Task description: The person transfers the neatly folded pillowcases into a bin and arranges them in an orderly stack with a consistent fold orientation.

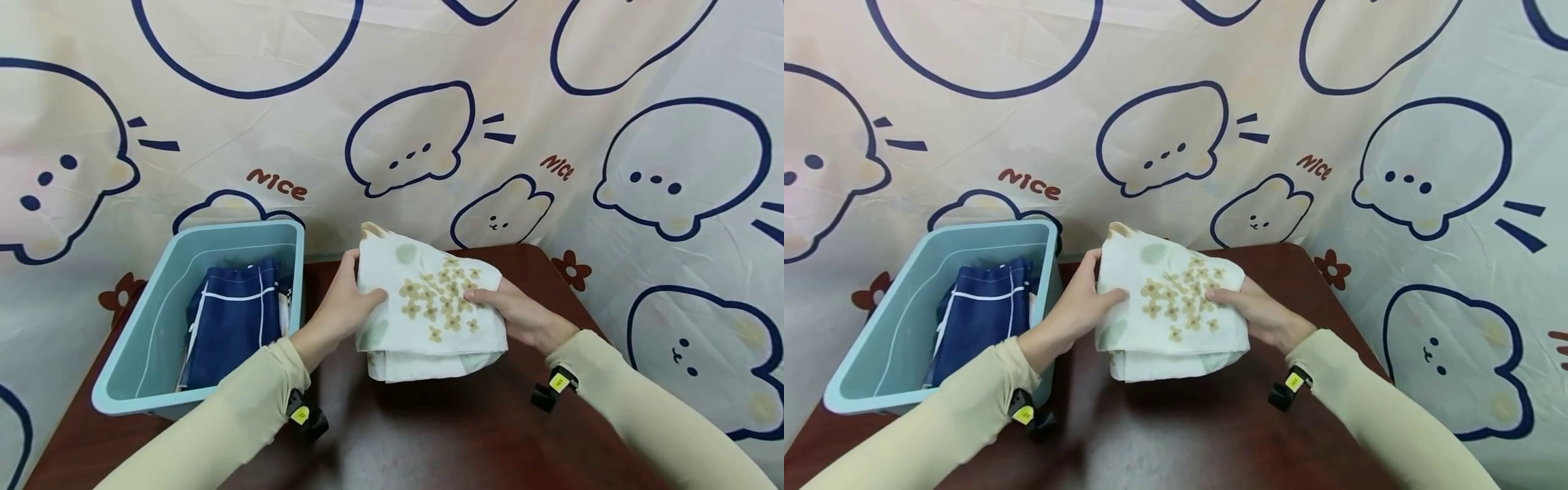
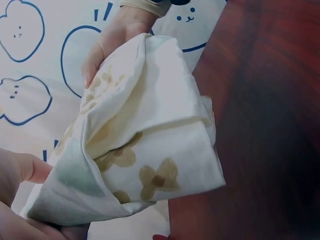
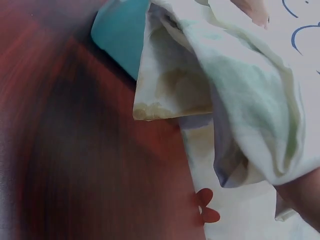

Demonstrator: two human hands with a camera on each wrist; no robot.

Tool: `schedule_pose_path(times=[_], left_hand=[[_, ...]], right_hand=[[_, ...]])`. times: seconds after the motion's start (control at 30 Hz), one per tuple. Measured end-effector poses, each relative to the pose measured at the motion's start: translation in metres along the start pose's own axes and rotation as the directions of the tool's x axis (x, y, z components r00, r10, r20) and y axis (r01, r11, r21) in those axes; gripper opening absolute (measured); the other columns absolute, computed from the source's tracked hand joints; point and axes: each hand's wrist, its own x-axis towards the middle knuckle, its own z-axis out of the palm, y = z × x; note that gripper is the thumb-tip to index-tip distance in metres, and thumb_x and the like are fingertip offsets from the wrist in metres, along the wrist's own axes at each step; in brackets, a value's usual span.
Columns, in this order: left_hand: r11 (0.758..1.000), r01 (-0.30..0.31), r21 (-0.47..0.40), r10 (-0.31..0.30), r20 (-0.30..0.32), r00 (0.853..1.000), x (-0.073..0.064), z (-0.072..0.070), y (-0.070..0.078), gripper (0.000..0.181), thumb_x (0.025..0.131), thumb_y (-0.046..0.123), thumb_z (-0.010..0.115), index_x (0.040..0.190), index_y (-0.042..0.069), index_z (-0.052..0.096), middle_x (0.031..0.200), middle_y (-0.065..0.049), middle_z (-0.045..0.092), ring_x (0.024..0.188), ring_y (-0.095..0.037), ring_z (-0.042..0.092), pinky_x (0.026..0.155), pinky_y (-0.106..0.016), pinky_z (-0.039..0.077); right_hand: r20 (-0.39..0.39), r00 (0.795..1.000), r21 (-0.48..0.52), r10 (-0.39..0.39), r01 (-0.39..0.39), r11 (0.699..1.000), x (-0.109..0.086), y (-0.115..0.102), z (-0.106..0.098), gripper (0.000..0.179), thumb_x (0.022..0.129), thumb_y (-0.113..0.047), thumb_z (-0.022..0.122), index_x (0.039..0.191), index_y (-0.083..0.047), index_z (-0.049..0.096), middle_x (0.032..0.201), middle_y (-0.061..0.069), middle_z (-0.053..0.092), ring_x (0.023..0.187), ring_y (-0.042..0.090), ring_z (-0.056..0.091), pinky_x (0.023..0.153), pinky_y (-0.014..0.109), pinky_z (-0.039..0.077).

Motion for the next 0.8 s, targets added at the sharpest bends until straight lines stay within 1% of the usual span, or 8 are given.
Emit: schedule_pose_path(times=[0.17, 0.27, 0.4, 0.53, 0.67, 0.8], left_hand=[[1.0, -0.001, 0.015, 0.001, 0.004, 1.0, 0.0, -0.01, 0.006, 0.072, 0.096, 0.012, 0.061, 0.156, 0.017, 0.021, 0.154, -0.012, 0.038, 0.131, -0.032, 0.05, 0.102, -0.054, 0.05], [0.999, 0.012, 0.034, -0.012, -0.001, 1.0, -0.001, -0.016, 0.009, 0.073, 0.096, 0.014, 0.061, 0.157, 0.017, 0.02, 0.151, -0.014, 0.041, 0.129, -0.032, 0.052, 0.102, -0.052, 0.05], [0.999, 0.018, 0.051, -0.018, -0.006, 1.0, -0.003, -0.025, 0.013, 0.074, 0.096, 0.016, 0.061, 0.157, 0.018, 0.019, 0.149, -0.015, 0.043, 0.128, -0.033, 0.053, 0.102, -0.053, 0.05], [0.999, 0.004, 0.05, -0.004, -0.005, 1.0, -0.006, -0.034, 0.014, 0.074, 0.097, 0.016, 0.06, 0.158, 0.019, 0.019, 0.148, -0.017, 0.043, 0.127, -0.035, 0.054, 0.099, -0.053, 0.052], [0.999, 0.001, 0.045, -0.001, -0.006, 1.0, -0.008, -0.044, 0.014, 0.073, 0.098, 0.017, 0.06, 0.158, 0.019, 0.018, 0.147, -0.018, 0.042, 0.123, -0.035, 0.056, 0.092, -0.047, 0.056], [0.999, 0.005, 0.046, -0.004, -0.013, 1.0, -0.011, -0.054, 0.015, 0.073, 0.097, 0.017, 0.06, 0.158, 0.019, 0.019, 0.146, -0.019, 0.043, 0.12, -0.034, 0.058, 0.089, -0.042, 0.056]], right_hand=[[0.004, 1.0, -0.053, -0.012, 0.012, 0.999, 0.002, -0.007, 0.003, 0.059, 0.103, -0.022, 0.058, 0.152, -0.014, 0.027, 0.123, -0.002, 0.063, 0.104, 0.012, 0.071, 0.087, 0.029, 0.059], [0.009, 1.0, -0.057, -0.019, 0.019, 0.998, 0.004, -0.011, 0.006, 0.059, 0.103, -0.023, 0.059, 0.151, -0.014, 0.028, 0.124, -0.001, 0.062, 0.105, 0.012, 0.07, 0.088, 0.029, 0.058], [0.029, 0.999, -0.031, -0.032, 0.032, 0.999, 0.009, -0.016, 0.012, 0.054, 0.103, -0.022, 0.059, 0.149, -0.015, 0.032, 0.124, -0.001, 0.063, 0.105, 0.012, 0.07, 0.087, 0.029, 0.059], [0.055, 0.997, -0.004, -0.045, 0.046, 0.999, 0.012, -0.021, 0.02, 0.049, 0.103, -0.02, 0.058, 0.147, -0.015, 0.035, 0.123, -0.001, 0.064, 0.104, 0.012, 0.071, 0.087, 0.028, 0.059], [0.069, 0.996, 0.001, -0.056, 0.056, 0.998, 0.017, -0.023, 0.03, 0.048, 0.103, -0.02, 0.058, 0.146, -0.014, 0.036, 0.124, 0.0, 0.064, 0.105, 0.013, 0.071, 0.087, 0.029, 0.059], [0.08, 0.995, 0.006, -0.063, 0.063, 0.998, 0.021, -0.026, 0.039, 0.047, 0.103, -0.019, 0.058, 0.146, -0.013, 0.038, 0.125, 0.002, 0.064, 0.106, 0.014, 0.071, 0.089, 0.03, 0.059]])
